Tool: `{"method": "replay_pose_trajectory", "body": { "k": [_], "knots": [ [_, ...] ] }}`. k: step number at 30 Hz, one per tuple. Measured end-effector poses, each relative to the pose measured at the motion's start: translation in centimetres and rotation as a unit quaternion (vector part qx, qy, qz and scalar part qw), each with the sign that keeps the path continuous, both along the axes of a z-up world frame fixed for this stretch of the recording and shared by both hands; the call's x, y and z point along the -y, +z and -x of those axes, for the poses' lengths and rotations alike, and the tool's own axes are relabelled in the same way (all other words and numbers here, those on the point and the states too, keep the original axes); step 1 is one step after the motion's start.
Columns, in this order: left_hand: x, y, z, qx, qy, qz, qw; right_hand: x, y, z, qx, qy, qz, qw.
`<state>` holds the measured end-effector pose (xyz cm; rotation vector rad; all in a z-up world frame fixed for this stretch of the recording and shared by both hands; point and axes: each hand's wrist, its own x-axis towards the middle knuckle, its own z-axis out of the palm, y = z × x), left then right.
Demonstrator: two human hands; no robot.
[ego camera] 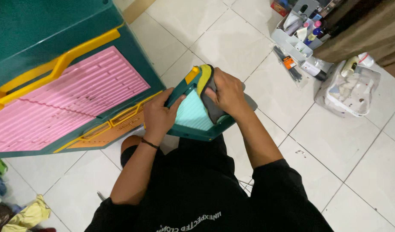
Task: The person wipes a light-blue plastic drawer with a yellow cloth, then attaches it to a green plastic storage unit. They continue wiping the drawer and the unit's doors before closing them.
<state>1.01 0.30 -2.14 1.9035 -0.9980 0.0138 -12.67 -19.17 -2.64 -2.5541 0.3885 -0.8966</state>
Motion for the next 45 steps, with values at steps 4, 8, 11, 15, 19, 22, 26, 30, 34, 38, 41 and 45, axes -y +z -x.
{"method": "replay_pose_trajectory", "body": {
  "k": [4,8,11,15,19,22,26,30,34,38,41,45],
  "knots": [
    [-0.5,0.1,-0.5,-0.027,-0.009,0.013,1.000,0.7,-1.5,1.9,-0.003,0.023,0.059,0.998],
    [-0.4,0.3,-0.1,-0.093,-0.035,-0.019,0.995,1.5,-4.1,4.5,-0.007,-0.023,0.084,0.996],
    [-0.9,1.3,0.0,-0.108,-0.037,-0.010,0.993,1.3,-5.9,5.9,-0.021,-0.059,0.065,0.996],
    [-2.1,3.5,-0.4,-0.079,-0.089,-0.086,0.989,0.9,-5.8,6.5,0.032,-0.056,0.088,0.994],
    [-2.8,4.7,-0.4,0.000,-0.073,-0.159,0.985,-0.9,-3.6,4.8,0.028,-0.042,0.089,0.995],
    [-2.4,4.7,0.3,0.080,-0.087,-0.123,0.985,-3.0,-1.1,2.4,0.055,0.007,0.092,0.994],
    [-2.3,3.3,1.5,0.096,-0.075,-0.178,0.976,-5.0,1.0,0.0,0.074,0.035,0.130,0.988],
    [-3.3,2.3,0.6,0.122,-0.063,-0.126,0.982,-5.3,0.9,-1.8,0.091,0.066,0.156,0.981],
    [-4.5,1.8,1.0,0.123,-0.017,-0.129,0.984,-4.9,-1.9,-2.6,0.126,0.081,0.223,0.963],
    [-7.0,1.5,0.1,0.051,-0.030,-0.105,0.993,-4.0,-5.3,-2.3,0.117,0.087,0.207,0.967],
    [-10.2,1.4,0.9,0.097,-0.011,-0.067,0.993,-3.7,-5.8,-3.9,0.100,0.125,0.208,0.965],
    [-14.0,0.9,0.6,0.045,-0.004,0.014,0.999,-6.8,-6.8,-13.3,0.065,0.167,0.170,0.969]
  ]
}}
